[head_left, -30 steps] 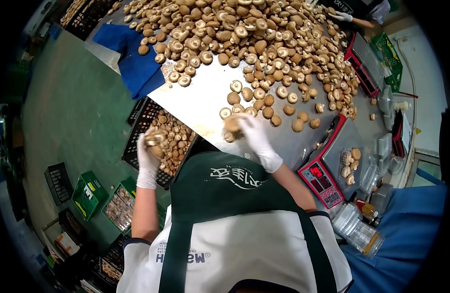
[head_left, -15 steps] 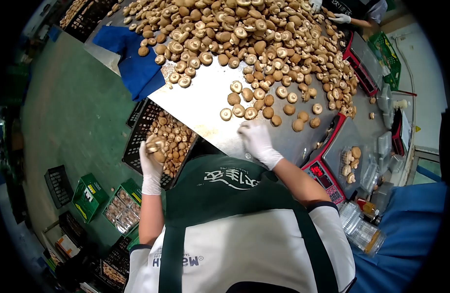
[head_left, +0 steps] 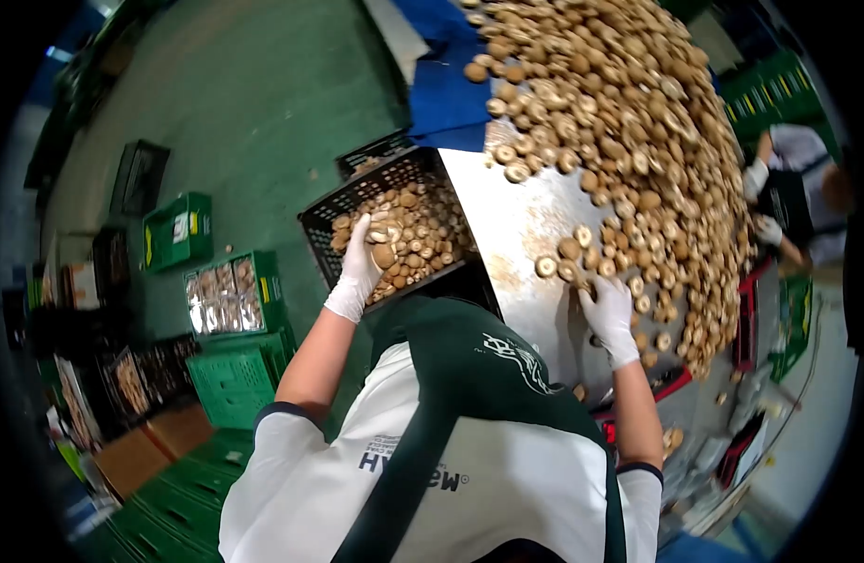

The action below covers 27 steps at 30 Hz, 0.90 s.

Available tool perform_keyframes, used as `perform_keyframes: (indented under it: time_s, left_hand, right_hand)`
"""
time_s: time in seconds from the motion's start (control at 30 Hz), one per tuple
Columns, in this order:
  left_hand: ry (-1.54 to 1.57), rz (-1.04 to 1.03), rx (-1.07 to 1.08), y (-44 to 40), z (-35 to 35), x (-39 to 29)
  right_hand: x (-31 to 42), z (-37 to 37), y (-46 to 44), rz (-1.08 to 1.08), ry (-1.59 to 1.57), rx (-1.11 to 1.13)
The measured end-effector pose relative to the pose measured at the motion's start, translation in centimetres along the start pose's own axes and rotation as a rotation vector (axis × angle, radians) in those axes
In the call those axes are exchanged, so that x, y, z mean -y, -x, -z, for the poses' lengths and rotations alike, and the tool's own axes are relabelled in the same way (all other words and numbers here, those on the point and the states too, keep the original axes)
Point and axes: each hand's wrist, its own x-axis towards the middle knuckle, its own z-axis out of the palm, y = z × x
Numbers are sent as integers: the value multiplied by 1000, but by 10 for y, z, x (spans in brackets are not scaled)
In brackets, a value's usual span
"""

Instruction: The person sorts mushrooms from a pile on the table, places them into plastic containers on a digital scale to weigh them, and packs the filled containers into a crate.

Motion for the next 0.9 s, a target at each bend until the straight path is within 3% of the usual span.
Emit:
perform_keyframes:
  time_s: [0.07,0.13,0.27,0.4,0.5,0.67,0.77,0.9]
  left_hand:
    - [66,-22,-53,3,24,2]
    - [105,-11,-102,14,39,3]
    - [189,37,-161,23,65,11]
    - [222,55,-184,28,78,5]
    - [233,66,-174,19,80,1]
    - [-16,183,-20,-3,39,-10]
    - [4,487,292,-3,-32,-11]
    - [32,758,401,7,-128,25]
  right_hand:
    - [19,25,-20,-62,-110,148]
    - [73,64,-52,79,-418,156]
    - [181,80,-133,317,-718,126]
    - [268,68,-212,479,-645,94]
    - [281,42,-244,666,-481,-169]
    - [244,41,-191,397,-603,117]
    - [221,12,-132,361,-770,191]
    - [183,6,-63,166,-603,38]
